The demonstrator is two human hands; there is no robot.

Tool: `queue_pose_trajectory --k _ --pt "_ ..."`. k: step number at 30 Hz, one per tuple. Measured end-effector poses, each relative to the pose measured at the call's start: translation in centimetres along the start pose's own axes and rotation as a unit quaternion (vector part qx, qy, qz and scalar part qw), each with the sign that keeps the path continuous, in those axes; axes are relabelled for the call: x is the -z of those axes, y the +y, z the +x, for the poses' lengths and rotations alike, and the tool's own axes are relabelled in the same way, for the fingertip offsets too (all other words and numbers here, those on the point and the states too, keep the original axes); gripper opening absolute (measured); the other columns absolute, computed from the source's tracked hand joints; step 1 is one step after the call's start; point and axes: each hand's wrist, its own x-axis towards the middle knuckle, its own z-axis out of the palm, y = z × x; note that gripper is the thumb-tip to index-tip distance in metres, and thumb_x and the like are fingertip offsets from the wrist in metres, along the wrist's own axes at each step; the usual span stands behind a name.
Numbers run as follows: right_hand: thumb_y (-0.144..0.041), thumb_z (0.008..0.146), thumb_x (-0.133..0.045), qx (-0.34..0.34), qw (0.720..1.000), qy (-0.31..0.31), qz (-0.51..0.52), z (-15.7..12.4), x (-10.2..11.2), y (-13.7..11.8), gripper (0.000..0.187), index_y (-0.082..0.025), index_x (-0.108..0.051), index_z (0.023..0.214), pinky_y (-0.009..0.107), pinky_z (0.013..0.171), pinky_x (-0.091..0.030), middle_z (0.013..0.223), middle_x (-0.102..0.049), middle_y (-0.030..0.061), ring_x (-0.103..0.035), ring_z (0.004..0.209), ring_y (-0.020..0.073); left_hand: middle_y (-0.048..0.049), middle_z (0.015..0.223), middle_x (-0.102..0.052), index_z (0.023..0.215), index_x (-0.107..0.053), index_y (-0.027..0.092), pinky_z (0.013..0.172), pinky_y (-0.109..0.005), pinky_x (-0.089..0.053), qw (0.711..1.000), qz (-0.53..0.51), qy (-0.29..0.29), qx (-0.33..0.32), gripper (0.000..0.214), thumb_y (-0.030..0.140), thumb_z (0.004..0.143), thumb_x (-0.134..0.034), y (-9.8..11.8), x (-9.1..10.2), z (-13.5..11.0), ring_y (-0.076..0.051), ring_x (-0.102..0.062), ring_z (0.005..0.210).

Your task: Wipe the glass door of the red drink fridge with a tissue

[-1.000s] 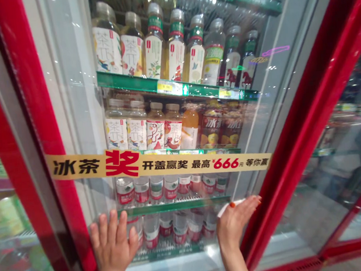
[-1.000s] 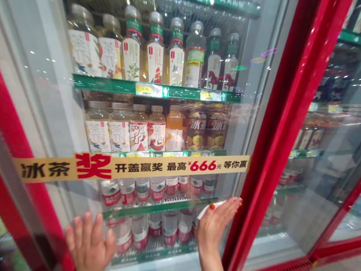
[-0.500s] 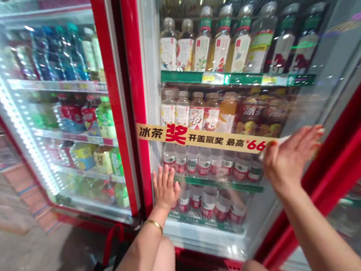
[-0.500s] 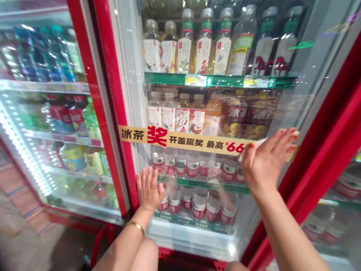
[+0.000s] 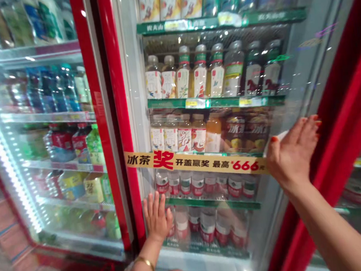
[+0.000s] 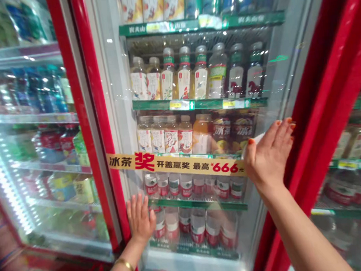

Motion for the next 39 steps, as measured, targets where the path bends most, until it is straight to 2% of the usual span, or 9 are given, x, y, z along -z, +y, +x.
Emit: queue_pose_trajectory --k 6,10,14,17,23,28,31,35,39 --pt "-0.039 0.113 -0.043 0.168 0.985 0.046 -0.007 0.5 -1.5 -10.7 0.084 -0.011 0.0 0.179 0.064 0.139 -0.027 0.188 -0.011 0.0194 -0.006 0.176 0.0324 -0.0096 0.184 -0.028 0.176 -0.028 0.024 0.146 -0.053 -0.017 0.999 -0.018 0.04 -0.03 0.092 0.015 0.091 -0.061 0.5 0.8 2.4 -0.025 -0.021 0.175" --pt "-0.039 0.11 -0.054 0.305 0.951 0.011 -0.041 -7.1 -2.0 -8.0 0.088 -0.012 -0.007 0.179 0.051 0.14 -0.03 0.189 -0.011 0.0129 -0.008 0.176 0.0285 -0.0096 0.184 -0.03 0.176 -0.029 0.023 0.146 -0.05 -0.017 0.998 -0.026 0.044 -0.032 0.091 0.014 0.092 -0.063 1.0 1.8 3.1 -0.023 -0.02 0.175" --pt "-0.042 0.111 -0.048 0.138 0.99 0.015 -0.025 -6.4 -0.2 -0.5 0.09 -0.017 0.004 0.18 0.065 0.138 -0.029 0.188 -0.006 0.0198 -0.012 0.174 0.04 -0.011 0.171 -0.055 0.172 -0.04 0.029 0.137 -0.045 -0.036 0.998 -0.041 0.033 -0.034 0.081 0.014 0.095 -0.062 -0.6 3.8 5.9 -0.024 -0.045 0.164" --pt "-0.043 0.112 -0.037 0.044 0.998 0.038 -0.013 -3.9 -0.9 -0.9 0.089 -0.01 0.014 0.177 0.075 0.137 -0.017 0.185 0.01 0.0255 0.004 0.173 0.0449 -0.0077 0.165 -0.06 0.168 -0.044 0.034 0.13 -0.044 -0.045 0.997 -0.057 0.023 -0.051 0.075 0.016 0.097 -0.058 -2.7 4.7 11.6 -0.023 -0.055 0.155" --pt "-0.044 0.109 -0.054 0.252 0.967 -0.042 0.005 -11.2 -2.4 -7.4 0.091 -0.022 -0.002 0.181 0.055 0.141 -0.025 0.189 -0.008 0.0108 -0.011 0.176 0.0299 -0.0043 0.188 -0.023 0.177 -0.022 0.03 0.142 -0.068 -0.017 0.995 -0.056 -0.031 -0.078 0.078 0.029 0.105 -0.052 -3.1 3.0 22.5 -0.033 -0.013 0.177" --pt "-0.042 0.113 -0.043 0.082 0.996 0.017 -0.022 -11.0 -2.2 -0.9 0.084 -0.015 0.002 0.18 0.074 0.137 -0.024 0.188 0.0 0.0188 -0.005 0.176 0.0394 -0.0014 0.185 -0.025 0.177 -0.026 0.028 0.146 -0.049 -0.006 0.995 -0.044 0.014 -0.084 0.078 0.031 0.105 -0.056 -1.1 2.3 22.9 -0.021 -0.014 0.176" --pt "-0.042 0.115 -0.035 -0.041 0.996 0.075 -0.005 -7.0 -2.0 -2.4 0.081 -0.014 0.007 0.179 0.085 0.131 -0.024 0.187 0.003 0.0225 -0.002 0.175 0.0449 0.0003 0.183 -0.03 0.176 -0.028 0.034 0.147 -0.047 -0.007 0.996 -0.067 0.022 -0.054 0.077 0.036 0.105 -0.059 -0.8 2.1 22.2 -0.02 -0.019 0.175" --pt "-0.036 0.111 -0.044 0.159 0.985 0.063 -0.005 -8.5 -2.7 -9.9 0.081 -0.011 -0.008 0.179 0.058 0.143 -0.019 0.189 -0.008 0.013 -0.008 0.176 0.0309 0.0031 0.183 -0.031 0.175 -0.029 0.037 0.147 -0.046 -0.008 0.993 -0.102 0.034 -0.045 0.075 0.042 0.106 -0.059 -0.7 2.2 22.4 -0.019 -0.021 0.174" --pt "-0.043 0.11 -0.045 0.329 0.941 0.076 -0.004 -10.4 -3.0 -8.5 0.079 -0.013 -0.021 0.179 0.04 0.144 -0.009 0.187 -0.019 0.0053 -0.013 0.176 0.0235 0.0037 0.182 -0.032 0.175 -0.031 0.035 0.146 -0.044 -0.009 0.992 -0.102 0.051 -0.058 0.073 0.043 0.107 -0.057 -0.6 2.4 22.9 -0.018 -0.021 0.174"
